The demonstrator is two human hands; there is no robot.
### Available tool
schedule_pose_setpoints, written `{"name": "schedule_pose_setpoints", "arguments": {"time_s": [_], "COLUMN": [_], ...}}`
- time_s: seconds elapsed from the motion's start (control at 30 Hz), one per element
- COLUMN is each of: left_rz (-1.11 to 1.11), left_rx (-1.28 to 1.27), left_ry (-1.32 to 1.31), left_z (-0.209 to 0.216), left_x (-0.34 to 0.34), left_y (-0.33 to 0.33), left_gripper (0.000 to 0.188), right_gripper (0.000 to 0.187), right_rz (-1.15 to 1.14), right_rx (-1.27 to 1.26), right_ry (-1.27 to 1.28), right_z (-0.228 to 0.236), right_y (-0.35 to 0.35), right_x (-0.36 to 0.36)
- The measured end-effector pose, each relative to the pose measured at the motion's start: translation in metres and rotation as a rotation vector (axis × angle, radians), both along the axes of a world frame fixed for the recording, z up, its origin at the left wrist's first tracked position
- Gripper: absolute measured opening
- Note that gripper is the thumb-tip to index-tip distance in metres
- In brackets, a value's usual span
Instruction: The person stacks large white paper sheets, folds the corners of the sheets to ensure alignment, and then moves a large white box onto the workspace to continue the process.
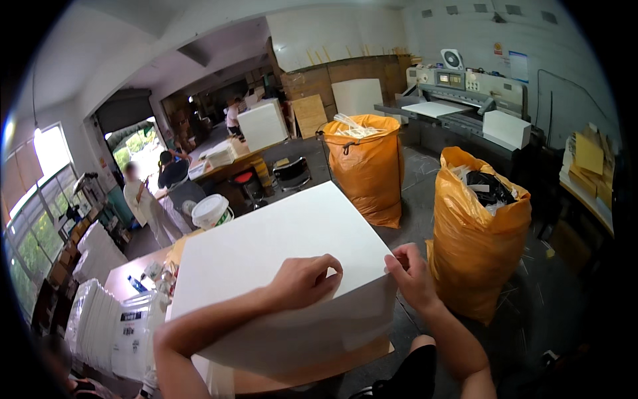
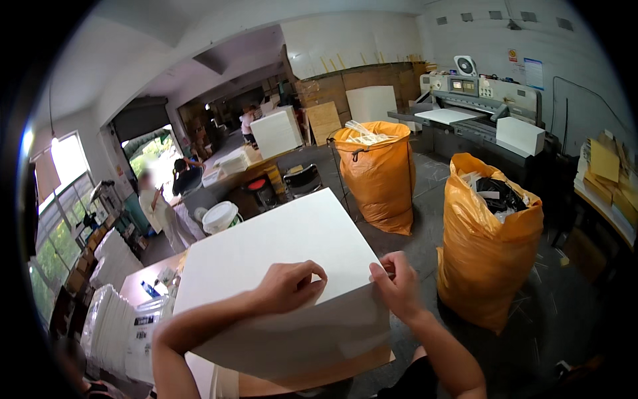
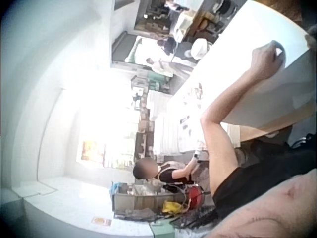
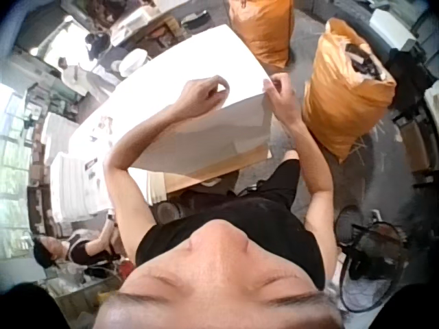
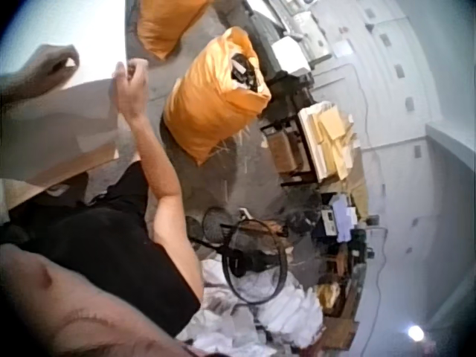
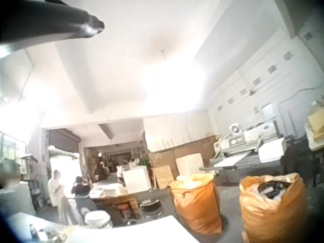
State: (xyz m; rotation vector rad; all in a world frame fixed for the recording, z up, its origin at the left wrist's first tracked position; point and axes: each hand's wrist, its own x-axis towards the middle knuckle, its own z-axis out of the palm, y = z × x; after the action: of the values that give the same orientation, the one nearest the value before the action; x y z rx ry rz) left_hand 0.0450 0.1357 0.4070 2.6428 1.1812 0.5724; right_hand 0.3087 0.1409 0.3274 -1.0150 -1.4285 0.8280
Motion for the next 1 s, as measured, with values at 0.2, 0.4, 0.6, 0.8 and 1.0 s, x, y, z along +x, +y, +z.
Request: {"name": "schedule_pose_setpoints", "arguments": {"time_s": [0.2,0.4,0.6,0.8,1.0], "left_rz": [-0.051,0.049,0.061,-0.023,-0.062], "left_rx": [0.155,0.257,0.128,0.092,0.012], "left_ry": [-0.186,-0.310,-0.421,-0.278,-0.195], "left_z": [-0.010,-0.008,-0.008,0.003,0.012], "left_x": [0.001,-0.006,-0.010,-0.012,-0.018], "left_y": [0.003,0.003,0.003,-0.003,-0.005], "left_gripper": [0.009,0.010,0.013,0.043,0.064], "right_gripper": [0.047,0.049,0.045,0.037,0.035], "right_rz": [0.033,-0.086,0.155,0.268,0.362], "right_rx": [0.057,0.155,-0.011,-0.094,-0.246], "right_ry": [-0.829,-0.654,0.276,0.364,0.595], "right_z": [0.050,0.107,0.067,0.075,0.067], "right_y": [-0.001,0.001,0.019,0.025,0.026], "right_x": [0.041,-0.007,-0.027,-0.025,-0.021]}}
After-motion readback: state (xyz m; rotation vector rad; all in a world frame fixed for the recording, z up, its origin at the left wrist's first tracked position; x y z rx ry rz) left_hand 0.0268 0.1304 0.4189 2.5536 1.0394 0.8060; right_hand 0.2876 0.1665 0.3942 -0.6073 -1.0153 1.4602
